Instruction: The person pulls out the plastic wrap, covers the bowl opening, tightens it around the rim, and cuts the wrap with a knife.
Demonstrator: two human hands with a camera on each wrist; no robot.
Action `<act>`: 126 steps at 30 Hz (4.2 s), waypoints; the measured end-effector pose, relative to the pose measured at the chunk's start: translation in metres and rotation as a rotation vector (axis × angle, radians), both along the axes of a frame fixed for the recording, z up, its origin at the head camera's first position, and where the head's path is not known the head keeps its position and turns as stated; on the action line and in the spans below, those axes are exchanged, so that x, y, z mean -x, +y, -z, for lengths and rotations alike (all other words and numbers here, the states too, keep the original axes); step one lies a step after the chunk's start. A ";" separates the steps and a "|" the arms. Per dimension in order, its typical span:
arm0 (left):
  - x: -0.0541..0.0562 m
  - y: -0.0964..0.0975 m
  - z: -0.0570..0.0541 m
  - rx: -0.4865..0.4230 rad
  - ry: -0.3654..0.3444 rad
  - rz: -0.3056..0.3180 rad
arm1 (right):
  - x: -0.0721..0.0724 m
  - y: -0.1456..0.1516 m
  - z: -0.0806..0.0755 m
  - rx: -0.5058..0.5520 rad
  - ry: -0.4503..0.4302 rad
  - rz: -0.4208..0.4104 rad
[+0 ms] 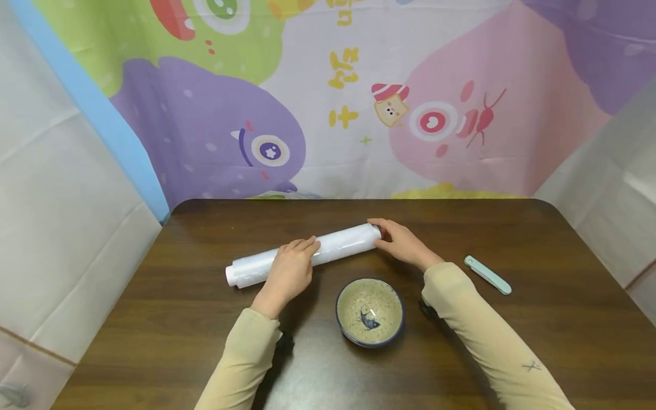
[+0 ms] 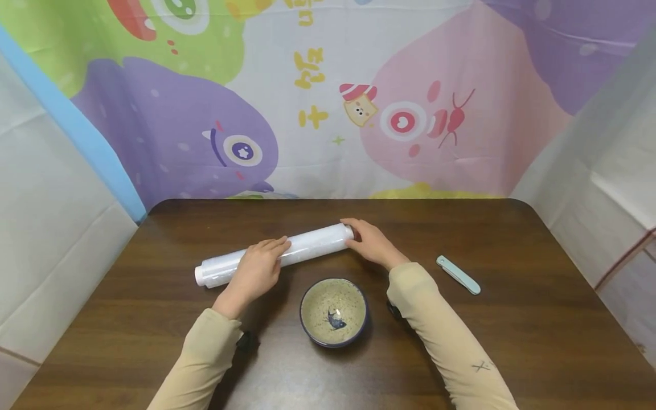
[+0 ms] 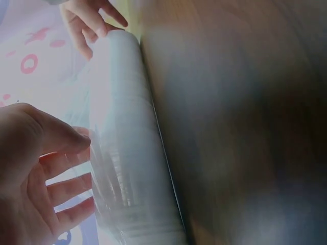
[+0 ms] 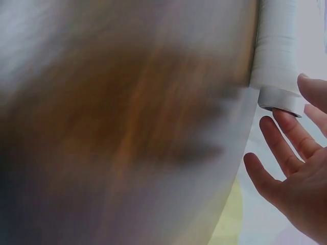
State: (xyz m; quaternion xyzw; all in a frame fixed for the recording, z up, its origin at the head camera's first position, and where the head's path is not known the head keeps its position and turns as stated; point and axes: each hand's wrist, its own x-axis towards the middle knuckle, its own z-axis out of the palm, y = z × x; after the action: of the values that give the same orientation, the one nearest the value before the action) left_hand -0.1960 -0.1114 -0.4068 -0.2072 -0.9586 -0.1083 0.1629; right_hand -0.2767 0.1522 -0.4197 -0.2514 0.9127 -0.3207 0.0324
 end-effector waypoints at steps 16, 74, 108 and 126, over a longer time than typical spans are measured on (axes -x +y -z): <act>-0.003 0.025 0.002 0.037 0.012 0.129 | -0.030 0.040 -0.005 -0.072 0.006 0.031; -0.008 -0.011 0.008 -0.042 0.080 0.083 | -0.045 -0.019 -0.026 0.076 0.082 -0.186; -0.022 -0.026 -0.006 0.003 -0.007 0.060 | -0.049 -0.012 -0.034 0.152 0.140 -0.139; -0.021 -0.042 -0.009 -0.170 0.091 -0.012 | -0.050 -0.017 -0.042 0.167 0.177 -0.050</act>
State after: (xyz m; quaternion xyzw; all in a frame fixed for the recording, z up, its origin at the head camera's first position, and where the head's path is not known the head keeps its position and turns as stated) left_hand -0.1752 -0.1535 -0.3983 -0.1913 -0.9388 -0.1786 0.2240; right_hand -0.2270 0.1357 -0.3772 -0.3031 0.8756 -0.3712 -0.0613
